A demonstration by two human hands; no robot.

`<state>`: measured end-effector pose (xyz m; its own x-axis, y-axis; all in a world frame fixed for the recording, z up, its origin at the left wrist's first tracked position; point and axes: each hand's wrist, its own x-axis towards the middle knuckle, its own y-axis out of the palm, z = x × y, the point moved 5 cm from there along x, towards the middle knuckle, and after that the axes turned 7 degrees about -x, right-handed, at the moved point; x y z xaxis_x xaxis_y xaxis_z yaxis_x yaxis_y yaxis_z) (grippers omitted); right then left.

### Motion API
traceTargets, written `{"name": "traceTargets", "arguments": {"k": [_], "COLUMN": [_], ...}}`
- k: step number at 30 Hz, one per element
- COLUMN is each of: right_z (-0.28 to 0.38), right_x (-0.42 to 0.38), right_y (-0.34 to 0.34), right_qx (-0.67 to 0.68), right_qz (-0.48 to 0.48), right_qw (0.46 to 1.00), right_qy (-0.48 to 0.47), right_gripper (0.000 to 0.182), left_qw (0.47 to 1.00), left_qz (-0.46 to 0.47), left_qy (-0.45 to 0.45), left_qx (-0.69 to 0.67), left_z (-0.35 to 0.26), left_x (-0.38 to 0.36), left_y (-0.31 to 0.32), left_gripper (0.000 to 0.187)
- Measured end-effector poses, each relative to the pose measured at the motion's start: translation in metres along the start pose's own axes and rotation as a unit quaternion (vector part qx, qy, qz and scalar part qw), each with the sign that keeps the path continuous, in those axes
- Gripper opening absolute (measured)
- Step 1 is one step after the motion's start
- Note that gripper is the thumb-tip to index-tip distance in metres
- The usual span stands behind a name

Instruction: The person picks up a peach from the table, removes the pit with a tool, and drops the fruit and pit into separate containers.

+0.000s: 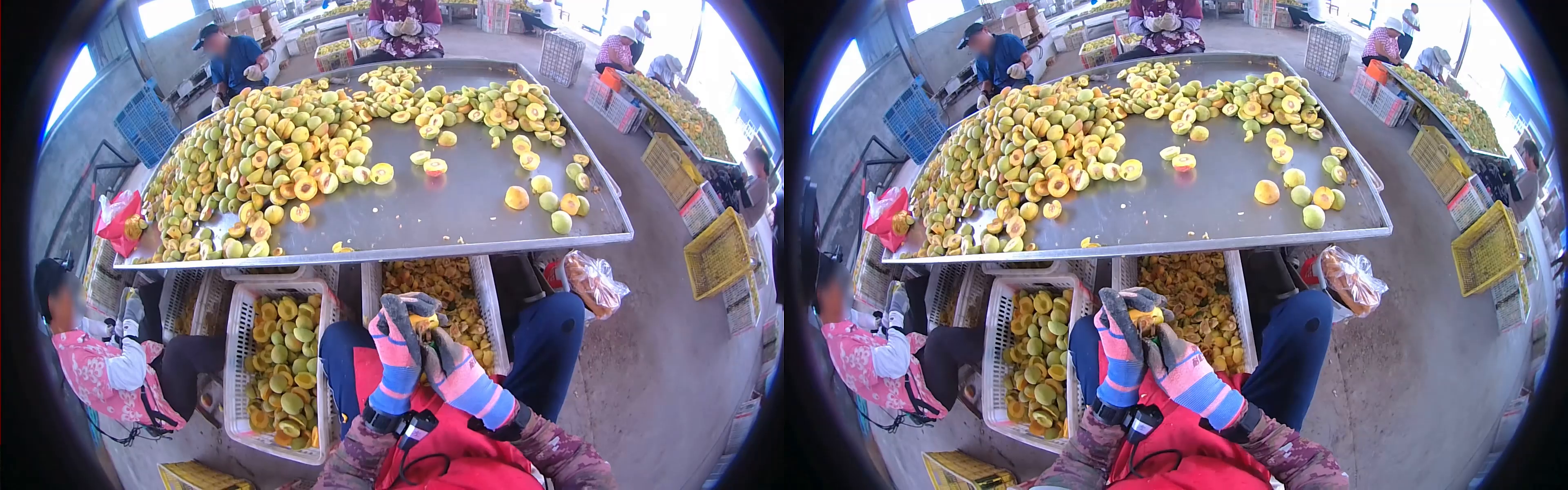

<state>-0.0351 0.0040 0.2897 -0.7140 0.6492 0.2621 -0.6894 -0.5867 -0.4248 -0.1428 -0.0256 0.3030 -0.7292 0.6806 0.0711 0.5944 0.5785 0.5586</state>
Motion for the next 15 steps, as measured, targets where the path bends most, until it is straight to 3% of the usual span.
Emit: {"name": "traceTargets", "arguments": {"k": [1,3,4,6,9,10,11,12,13,14,15], "right_z": [-0.003,0.006,0.007,-0.009,-0.011,-0.011,-0.023,-0.024,-0.026,-0.028,-0.029], "right_x": [-0.003,-0.006,-0.005,-0.005,-0.006,-0.007,-0.01,-0.016,-0.023,-0.024,-0.017], "right_y": [-0.002,-0.002,-0.005,0.001,0.004,0.003,0.009,0.015,0.021,0.023,0.016], "right_qx": [0.0,-0.116,-0.116,0.007,-0.03,-0.031,0.235,0.381,0.509,0.509,0.273], "right_qz": [0.002,0.063,0.061,0.193,0.145,0.146,0.199,0.221,0.227,0.229,0.203], "right_qw": [1.0,0.976,0.976,0.981,0.989,0.989,0.942,0.877,0.789,0.789,0.932], "right_qy": [0.002,-0.174,-0.173,0.032,-0.025,-0.027,0.133,0.191,0.259,0.258,0.124], "right_gripper": [0.028,0.026,0.026,0.024,0.029,0.029,0.029,0.027,0.025,0.025,0.023], "left_qw": [0.999,0.998,0.997,0.996,0.992,0.965,0.917,0.917,0.95,0.973,0.993], "left_qz": [0.01,0.024,0.035,0.044,0.033,0.087,0.14,0.139,0.143,0.148,0.093], "left_qy": [0.028,0.059,0.063,0.065,0.085,0.198,0.309,0.309,0.225,0.139,0.031], "left_qx": [-0.012,-0.023,0.015,0.053,0.086,0.149,0.21,0.21,0.16,0.107,0.058], "left_z": [-0.001,0.001,0.003,0.005,-0.001,-0.013,-0.023,-0.023,-0.016,-0.008,0.0], "left_x": [0.0,0.001,0.0,-0.003,-0.004,-0.006,-0.01,-0.01,-0.008,-0.006,-0.006], "left_y": [0.0,-0.003,-0.008,-0.01,-0.01,-0.002,0.005,0.002,-0.003,-0.007,-0.011], "left_gripper": [0.05,0.052,0.053,0.053,0.054,0.052,0.051,0.051,0.05,0.049,0.045]}}
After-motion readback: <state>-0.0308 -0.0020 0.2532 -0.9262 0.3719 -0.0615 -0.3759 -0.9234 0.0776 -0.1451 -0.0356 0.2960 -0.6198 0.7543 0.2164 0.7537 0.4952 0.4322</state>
